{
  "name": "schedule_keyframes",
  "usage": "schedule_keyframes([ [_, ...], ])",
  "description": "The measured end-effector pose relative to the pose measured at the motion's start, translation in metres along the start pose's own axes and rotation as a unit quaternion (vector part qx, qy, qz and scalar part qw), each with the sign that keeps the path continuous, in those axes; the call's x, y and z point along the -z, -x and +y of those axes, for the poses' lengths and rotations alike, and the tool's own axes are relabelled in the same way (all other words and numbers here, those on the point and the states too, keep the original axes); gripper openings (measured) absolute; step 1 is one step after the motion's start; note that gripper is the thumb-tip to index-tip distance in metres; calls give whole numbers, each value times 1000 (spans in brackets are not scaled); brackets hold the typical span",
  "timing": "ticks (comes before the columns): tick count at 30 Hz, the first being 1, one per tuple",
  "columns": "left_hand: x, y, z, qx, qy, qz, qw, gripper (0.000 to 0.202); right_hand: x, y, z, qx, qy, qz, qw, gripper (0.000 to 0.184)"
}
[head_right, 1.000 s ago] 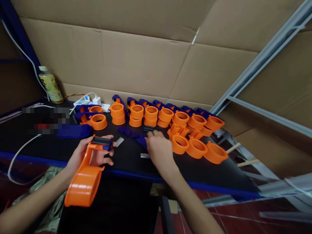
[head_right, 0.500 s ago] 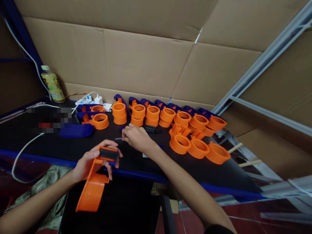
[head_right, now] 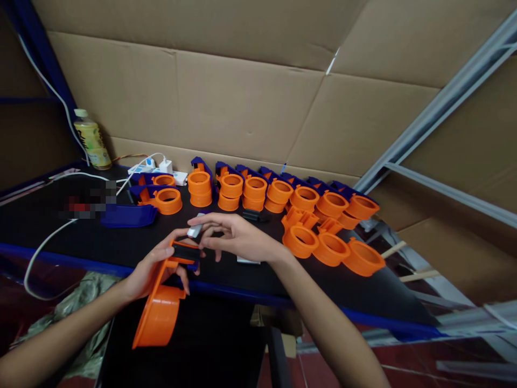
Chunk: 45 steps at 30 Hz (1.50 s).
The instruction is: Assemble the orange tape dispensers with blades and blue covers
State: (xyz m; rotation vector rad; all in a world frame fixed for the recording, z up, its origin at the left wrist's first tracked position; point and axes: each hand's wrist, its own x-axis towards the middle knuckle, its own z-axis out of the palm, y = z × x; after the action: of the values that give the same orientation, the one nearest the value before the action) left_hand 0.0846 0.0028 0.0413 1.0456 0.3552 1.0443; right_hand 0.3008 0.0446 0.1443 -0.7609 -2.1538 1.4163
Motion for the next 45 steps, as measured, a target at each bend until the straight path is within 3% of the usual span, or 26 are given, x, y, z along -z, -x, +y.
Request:
schedule_keyframes([
  [4, -5, 3, 3, -1, -17, -7, 1000, 44, 4, 3, -4, 33, 147, 67, 986, 28],
  [9, -5, 3, 3, -4, -36, -9, 999, 43, -2, 6, -14, 125, 278, 59, 950, 17],
  [14, -2, 2, 0, -13, -67, -18, 998, 43, -11, 3, -17, 138, 244, 68, 957, 14],
  [17, -2, 5, 0, -8, -87, -28, 996, 45, -16, -2, -14, 106, 210, 44, 971, 16],
  [21, -2, 8, 0, -3, -104, -29, 994, 50, -21, -5, -10, 61, 169, 66, 981, 17],
  [31, -1, 3, -6, -14, -42, -20, 999, 42, -36, -12, 5, 31, 105, 87, 990, 18],
  [35, -5, 2, -2, -17, -30, -7, 999, 42, -30, -11, 8, 79, 150, 63, 983, 17],
  [39, -5, 2, -2, 0, -29, -5, 1000, 45, -26, -14, 8, 47, 155, 34, 986, 19],
  [43, -4, 1, -2, 12, 4, 39, 999, 42, -26, -23, 9, 6, 130, 48, 990, 27],
  [45, -6, 0, 1, 16, 36, 64, 997, 38, -20, -21, 7, 14, 150, 89, 985, 29],
])
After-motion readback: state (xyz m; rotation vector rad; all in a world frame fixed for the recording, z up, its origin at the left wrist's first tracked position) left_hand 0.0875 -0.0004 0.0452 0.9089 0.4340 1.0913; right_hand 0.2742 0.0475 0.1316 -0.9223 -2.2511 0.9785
